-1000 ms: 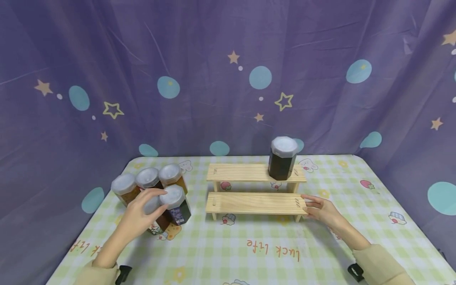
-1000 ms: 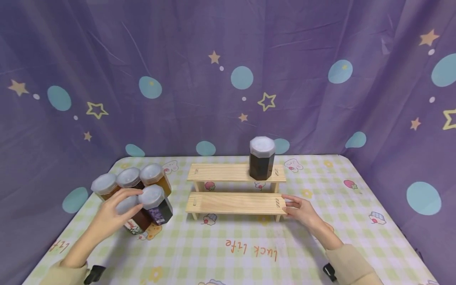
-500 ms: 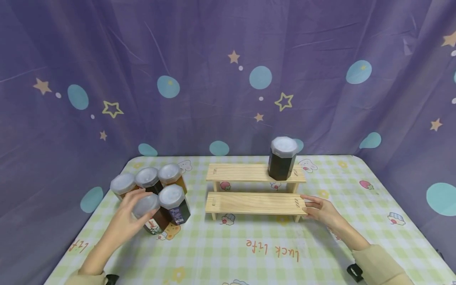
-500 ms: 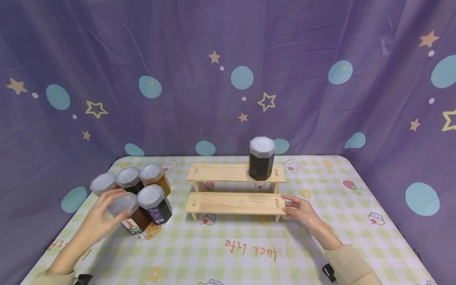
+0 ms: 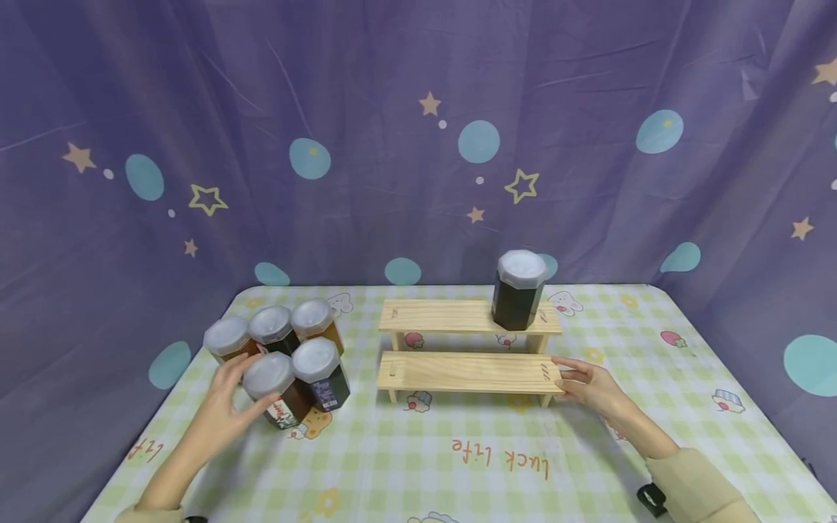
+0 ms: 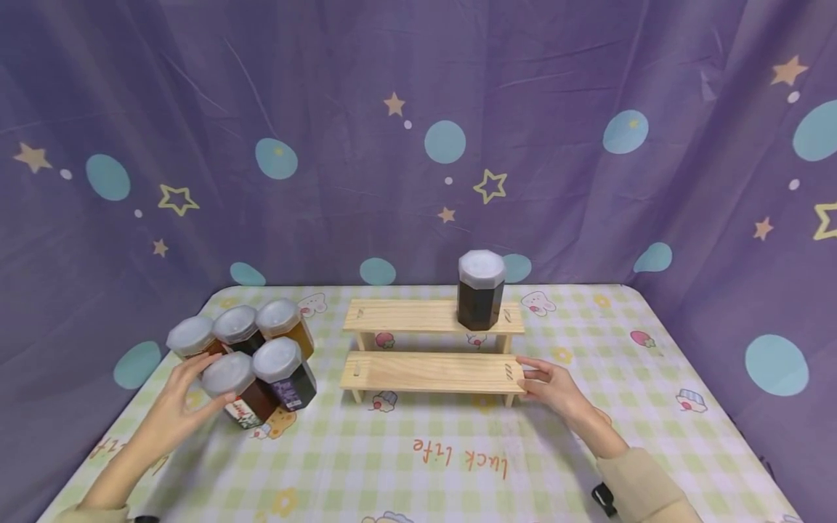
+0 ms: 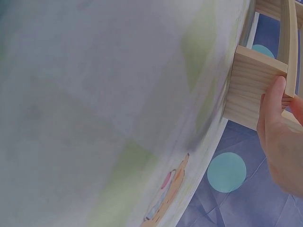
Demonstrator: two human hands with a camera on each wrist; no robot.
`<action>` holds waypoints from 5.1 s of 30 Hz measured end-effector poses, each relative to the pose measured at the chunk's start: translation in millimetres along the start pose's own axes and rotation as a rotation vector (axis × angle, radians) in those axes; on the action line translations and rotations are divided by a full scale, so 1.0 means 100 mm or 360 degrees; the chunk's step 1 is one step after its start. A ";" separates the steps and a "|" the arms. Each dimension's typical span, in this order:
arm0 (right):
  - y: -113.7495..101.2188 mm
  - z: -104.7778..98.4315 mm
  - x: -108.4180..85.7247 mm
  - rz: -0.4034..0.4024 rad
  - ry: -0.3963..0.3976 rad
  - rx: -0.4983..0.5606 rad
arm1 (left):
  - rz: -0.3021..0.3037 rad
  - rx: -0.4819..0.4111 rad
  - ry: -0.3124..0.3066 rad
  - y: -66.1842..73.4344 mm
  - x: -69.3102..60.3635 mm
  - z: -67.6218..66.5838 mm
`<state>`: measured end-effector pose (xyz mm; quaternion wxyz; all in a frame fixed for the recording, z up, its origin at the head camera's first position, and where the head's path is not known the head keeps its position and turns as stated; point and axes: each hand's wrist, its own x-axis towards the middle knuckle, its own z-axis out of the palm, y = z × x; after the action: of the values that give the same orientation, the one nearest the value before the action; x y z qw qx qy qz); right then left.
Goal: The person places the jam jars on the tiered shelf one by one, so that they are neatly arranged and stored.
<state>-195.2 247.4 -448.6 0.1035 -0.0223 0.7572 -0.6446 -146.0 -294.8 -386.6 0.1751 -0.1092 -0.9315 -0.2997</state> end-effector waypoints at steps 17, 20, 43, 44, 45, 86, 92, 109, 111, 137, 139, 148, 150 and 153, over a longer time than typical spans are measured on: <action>0.00 0.00 0.01 0.0009 -0.0001 0.0016 | -0.0251 -0.0322 -0.0118 -0.16 -0.04 0.10; 0.01 0.00 0.00 0.0012 0.0007 0.0024 | -0.0277 -0.0375 -0.0120 -0.17 -0.03 0.12; -0.01 0.00 -0.02 0.0002 -0.0008 0.0039 | -0.0386 -0.0312 0.0070 -0.16 -0.01 0.27; -0.01 0.00 -0.02 0.0002 -0.0007 0.0042 | -0.0382 -0.0312 0.0077 -0.16 -0.01 0.28; -0.01 0.00 -0.02 0.0005 -0.0007 0.0043 | -0.0381 -0.0305 0.0083 -0.16 -0.01 0.28; 0.02 0.01 -0.01 0.0008 -0.0007 0.0110 | -0.0362 -0.0161 0.0482 0.37 0.26 -0.18; 0.01 0.00 -0.01 0.0021 0.0013 0.0077 | -0.0289 -0.0094 0.0491 0.46 0.33 -0.25; 0.01 0.00 -0.01 0.0006 -0.0008 0.0079 | -0.0181 -0.0163 0.0606 0.68 0.56 -0.32; 0.01 0.00 -0.01 0.0004 -0.0009 0.0077 | -0.0156 -0.0195 0.0594 0.71 0.61 -0.30; -0.02 0.01 -0.01 -0.0006 -0.0017 0.0088 | 0.0032 -0.0581 0.0351 1.13 1.16 0.33; -0.01 0.01 -0.01 -0.0008 -0.0020 0.0088 | 0.0041 -0.0602 0.0342 1.17 1.19 0.37; -0.02 0.01 -0.02 0.0015 -0.0004 0.0074 | 0.0074 -0.0665 0.0315 1.35 1.30 0.55; -0.02 0.01 -0.02 0.0011 -0.0006 0.0065 | 0.0078 -0.0677 0.0306 1.38 1.32 0.59; -0.01 0.00 -0.02 0.0007 -0.0010 0.0072 | 0.0083 -0.0682 0.0283 1.40 1.35 0.65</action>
<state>-193.6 247.3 -447.3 0.1080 -0.0204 0.7421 -0.6613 -243.5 -130.6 -310.2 0.2370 -0.1411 -0.8244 -0.4943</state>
